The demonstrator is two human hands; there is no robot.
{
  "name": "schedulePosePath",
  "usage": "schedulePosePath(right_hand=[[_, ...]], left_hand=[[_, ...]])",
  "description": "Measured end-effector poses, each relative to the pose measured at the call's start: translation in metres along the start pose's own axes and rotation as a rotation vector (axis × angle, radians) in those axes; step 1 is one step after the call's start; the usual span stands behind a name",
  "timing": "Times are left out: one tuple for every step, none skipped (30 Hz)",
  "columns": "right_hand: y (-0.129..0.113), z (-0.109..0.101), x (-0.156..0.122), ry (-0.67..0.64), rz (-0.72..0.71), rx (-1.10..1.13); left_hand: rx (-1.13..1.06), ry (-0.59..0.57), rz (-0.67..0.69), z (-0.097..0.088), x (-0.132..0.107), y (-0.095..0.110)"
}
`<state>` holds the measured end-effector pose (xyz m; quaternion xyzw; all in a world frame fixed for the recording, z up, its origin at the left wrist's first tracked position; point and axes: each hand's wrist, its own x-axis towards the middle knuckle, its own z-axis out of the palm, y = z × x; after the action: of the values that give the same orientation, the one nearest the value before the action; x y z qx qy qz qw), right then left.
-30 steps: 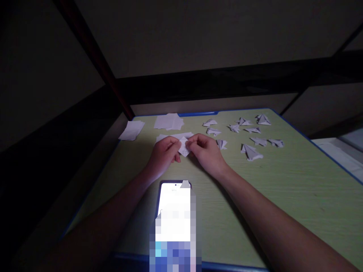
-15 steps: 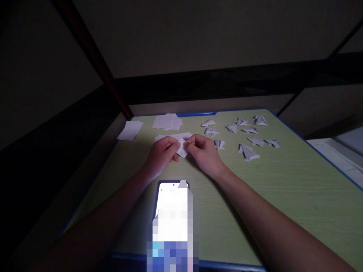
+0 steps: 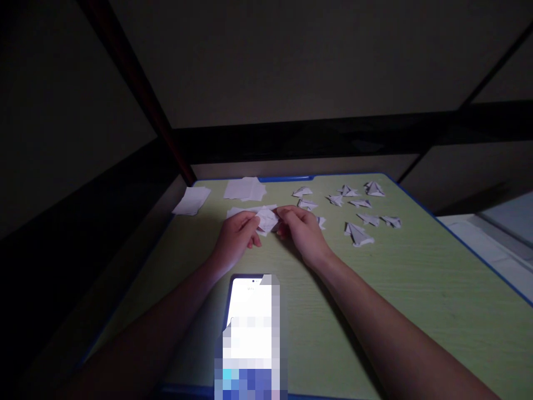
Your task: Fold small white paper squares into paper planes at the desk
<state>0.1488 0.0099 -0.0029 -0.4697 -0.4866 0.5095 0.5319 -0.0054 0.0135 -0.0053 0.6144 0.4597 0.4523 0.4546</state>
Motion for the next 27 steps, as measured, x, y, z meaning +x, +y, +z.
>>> schedulePosePath(right_hand=[[-0.0002,-0.0003,0.0002,-0.002,0.009,0.022],[-0.0003,-0.0006,0.0003,-0.006,0.018,0.039],[-0.0002,-0.0008,0.0003,-0.015,0.025,0.05],[-0.0001,-0.0011,0.0003,-0.025,0.029,0.053],[0.0,-0.0014,0.0001,-0.038,0.03,0.048],[-0.0001,-0.0015,-0.0001,-0.05,0.029,0.036],[-0.0003,-0.0016,-0.0005,-0.063,0.029,0.016],[-0.0008,-0.0015,-0.0009,-0.072,0.029,-0.005],[-0.0014,-0.0013,-0.0014,-0.075,0.031,-0.026],[-0.0022,-0.0009,-0.0018,-0.072,0.036,-0.046],[-0.003,-0.0005,-0.0022,-0.068,0.042,-0.063],[-0.0037,-0.0001,-0.0025,-0.063,0.047,-0.076],[-0.0041,0.0002,-0.0027,-0.058,0.047,-0.084],[-0.0042,0.0003,-0.0027,-0.052,0.044,-0.088],[-0.004,0.0003,-0.0026,-0.05,0.039,-0.089],[-0.0036,0.0001,-0.0024,-0.047,0.033,-0.084],[-0.003,-0.0003,-0.0023,-0.043,0.029,-0.074],[-0.0024,-0.0007,-0.0021,-0.039,0.028,-0.063],[-0.0018,-0.0012,-0.002,-0.037,0.03,-0.054],[-0.0013,-0.0016,-0.0021,-0.036,0.033,-0.047],[-0.0009,-0.002,-0.0022,-0.037,0.037,-0.041],[-0.0007,-0.0022,-0.0023,-0.039,0.04,-0.037],[-0.0005,-0.0023,-0.0024,-0.043,0.043,-0.035],[-0.0005,-0.0023,-0.0024,-0.044,0.043,-0.034],[-0.0004,-0.0022,-0.0022,-0.043,0.041,-0.032],[-0.0002,-0.0021,-0.0019,-0.043,0.038,-0.03],[0.0,-0.0021,-0.0015,-0.043,0.034,-0.028]], left_hand=[[-0.005,0.007,-0.005,-0.0001,0.0006,-0.0002],[-0.009,0.011,-0.008,-0.0001,0.0011,-0.0004],[-0.014,0.016,-0.008,-0.0001,0.0015,-0.0006],[-0.019,0.02,-0.006,-0.0001,0.0017,-0.0008],[-0.023,0.024,-0.002,-0.0001,0.0019,-0.001],[-0.026,0.026,0.002,0.0,0.002,-0.0013],[-0.026,0.027,0.004,0.0002,0.002,-0.0017],[-0.024,0.029,0.004,0.0003,0.002,-0.0019],[-0.022,0.03,0.001,0.0005,0.0019,-0.0019],[-0.021,0.031,-0.004,0.0006,0.0017,-0.0017],[-0.022,0.033,-0.007,0.0007,0.0015,-0.0012],[-0.025,0.032,-0.007,0.0007,0.0012,-0.0004],[-0.031,0.028,-0.005,0.0006,0.0008,0.0007],[-0.036,0.02,-0.002,0.0005,0.0004,0.002],[-0.04,0.008,-0.001,0.0003,-0.0001,0.0034],[-0.045,-0.003,-0.003,0.0,-0.0005,0.0048],[-0.051,-0.012,-0.009,-0.0003,-0.0009,0.006],[-0.057,-0.018,-0.017,-0.0005,-0.0012,0.0069],[-0.064,-0.019,-0.024,-0.0006,-0.0013,0.0075],[-0.068,-0.016,-0.032,-0.0006,-0.0012,0.0077],[-0.069,-0.014,-0.037,-0.0006,-0.001,0.0075],[-0.067,-0.011,-0.04,-0.0004,-0.0006,0.0071],[-0.06,-0.01,-0.042,-0.0003,-0.0002,0.0064],[-0.051,-0.009,-0.044,-0.0002,0.0004,0.0057],[-0.042,-0.009,-0.046,-0.0001,0.0009,0.0051],[-0.032,-0.011,-0.049,-0.0002,0.0013,0.0045],[-0.022,-0.011,-0.052,-0.0003,0.0016,0.0041]])
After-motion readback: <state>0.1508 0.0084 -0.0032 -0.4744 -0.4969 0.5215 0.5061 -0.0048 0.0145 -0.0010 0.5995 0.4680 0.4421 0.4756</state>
